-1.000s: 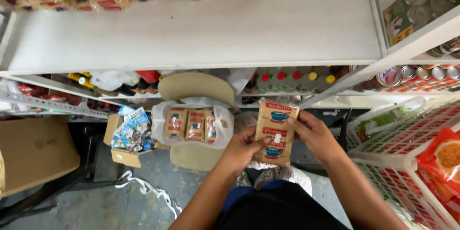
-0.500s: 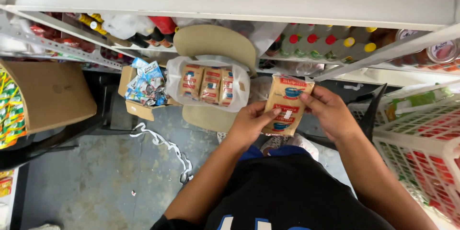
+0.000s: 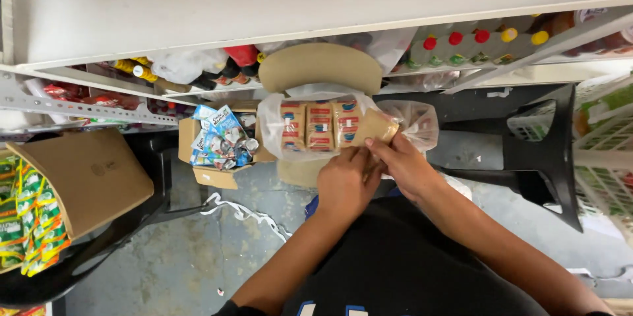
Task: Organizing and bagging small packets of sugar on a storage shelf.
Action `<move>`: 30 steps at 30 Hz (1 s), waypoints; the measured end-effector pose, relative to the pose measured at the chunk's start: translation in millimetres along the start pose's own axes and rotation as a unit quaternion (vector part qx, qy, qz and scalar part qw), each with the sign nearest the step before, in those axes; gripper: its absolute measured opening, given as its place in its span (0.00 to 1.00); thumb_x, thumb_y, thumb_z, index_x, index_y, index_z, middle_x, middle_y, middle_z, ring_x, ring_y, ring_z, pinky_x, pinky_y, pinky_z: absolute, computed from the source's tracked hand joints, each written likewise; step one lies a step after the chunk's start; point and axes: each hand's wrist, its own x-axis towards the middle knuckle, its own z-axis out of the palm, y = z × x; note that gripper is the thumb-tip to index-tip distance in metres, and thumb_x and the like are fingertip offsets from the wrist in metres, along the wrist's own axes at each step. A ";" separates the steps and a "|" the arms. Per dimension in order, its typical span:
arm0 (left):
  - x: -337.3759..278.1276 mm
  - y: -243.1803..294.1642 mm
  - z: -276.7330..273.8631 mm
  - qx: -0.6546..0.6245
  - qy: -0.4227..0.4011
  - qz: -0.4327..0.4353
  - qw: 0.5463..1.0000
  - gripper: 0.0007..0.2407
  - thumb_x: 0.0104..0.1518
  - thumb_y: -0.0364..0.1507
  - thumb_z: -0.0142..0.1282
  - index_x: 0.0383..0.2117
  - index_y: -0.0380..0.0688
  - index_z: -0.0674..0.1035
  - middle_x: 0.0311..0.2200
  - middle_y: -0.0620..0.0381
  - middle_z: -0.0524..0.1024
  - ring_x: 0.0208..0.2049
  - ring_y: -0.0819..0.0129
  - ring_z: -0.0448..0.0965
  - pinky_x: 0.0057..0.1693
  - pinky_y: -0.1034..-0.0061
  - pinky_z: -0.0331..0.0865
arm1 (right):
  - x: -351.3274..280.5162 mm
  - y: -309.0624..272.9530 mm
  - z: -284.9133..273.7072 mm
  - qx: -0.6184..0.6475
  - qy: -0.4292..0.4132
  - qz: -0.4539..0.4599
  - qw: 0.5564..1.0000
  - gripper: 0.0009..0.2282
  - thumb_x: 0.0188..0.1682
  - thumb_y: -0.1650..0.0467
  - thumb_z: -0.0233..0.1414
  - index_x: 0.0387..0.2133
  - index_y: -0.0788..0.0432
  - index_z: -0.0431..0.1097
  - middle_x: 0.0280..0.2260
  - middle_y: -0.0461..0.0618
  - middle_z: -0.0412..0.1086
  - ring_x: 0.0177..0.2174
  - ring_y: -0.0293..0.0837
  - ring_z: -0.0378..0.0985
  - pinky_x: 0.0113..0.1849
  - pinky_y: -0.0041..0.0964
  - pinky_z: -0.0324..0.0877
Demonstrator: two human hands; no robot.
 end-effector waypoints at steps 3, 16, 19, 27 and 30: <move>-1.8 -17.7 -21.1 -0.031 0.052 0.028 0.998 0.17 0.47 0.32 0.66 0.43 0.38 0.80 0.41 0.47 0.78 0.39 0.47 0.81 0.45 0.61 0.75 | 13.7 -0.8 24.6 0.010 0.044 0.020 0.999 0.17 0.53 0.68 0.50 0.56 0.56 0.65 0.44 0.49 0.72 0.41 0.44 0.74 0.40 0.42 0.70; -6.2 -157.3 -11.4 -0.214 -0.083 -0.265 0.936 0.19 0.50 0.34 0.64 0.47 0.37 0.82 0.38 0.45 0.83 0.38 0.53 0.85 0.46 0.67 0.76 | 113.8 95.8 45.5 0.128 0.031 0.029 0.991 0.19 0.49 0.66 0.53 0.54 0.56 0.65 0.47 0.50 0.70 0.46 0.47 0.74 0.48 0.45 0.71; -2.5 -167.3 3.9 -0.121 -0.064 -0.212 0.968 0.21 0.50 0.32 0.63 0.51 0.38 0.79 0.40 0.42 0.81 0.41 0.48 0.82 0.48 0.62 0.75 | 113.0 81.9 67.9 0.099 0.056 0.078 0.990 0.18 0.49 0.62 0.53 0.51 0.51 0.66 0.43 0.45 0.70 0.42 0.42 0.74 0.44 0.43 0.71; 6.2 -140.7 3.1 -0.107 -0.193 -0.151 0.964 0.23 0.51 0.30 0.60 0.55 0.36 0.72 0.44 0.41 0.77 0.43 0.41 0.78 0.48 0.54 0.73 | 155.0 111.3 62.6 0.135 0.052 0.146 0.979 0.13 0.52 0.63 0.52 0.46 0.58 0.70 0.37 0.53 0.77 0.37 0.52 0.79 0.40 0.52 0.75; -12.5 -164.6 13.6 -0.176 -0.107 -0.067 0.976 0.19 0.50 0.29 0.61 0.48 0.37 0.75 0.45 0.41 0.78 0.46 0.42 0.78 0.52 0.55 0.72 | 183.6 134.6 47.3 0.145 0.053 0.111 0.982 0.12 0.54 0.67 0.50 0.47 0.60 0.69 0.39 0.57 0.76 0.37 0.55 0.79 0.37 0.55 0.74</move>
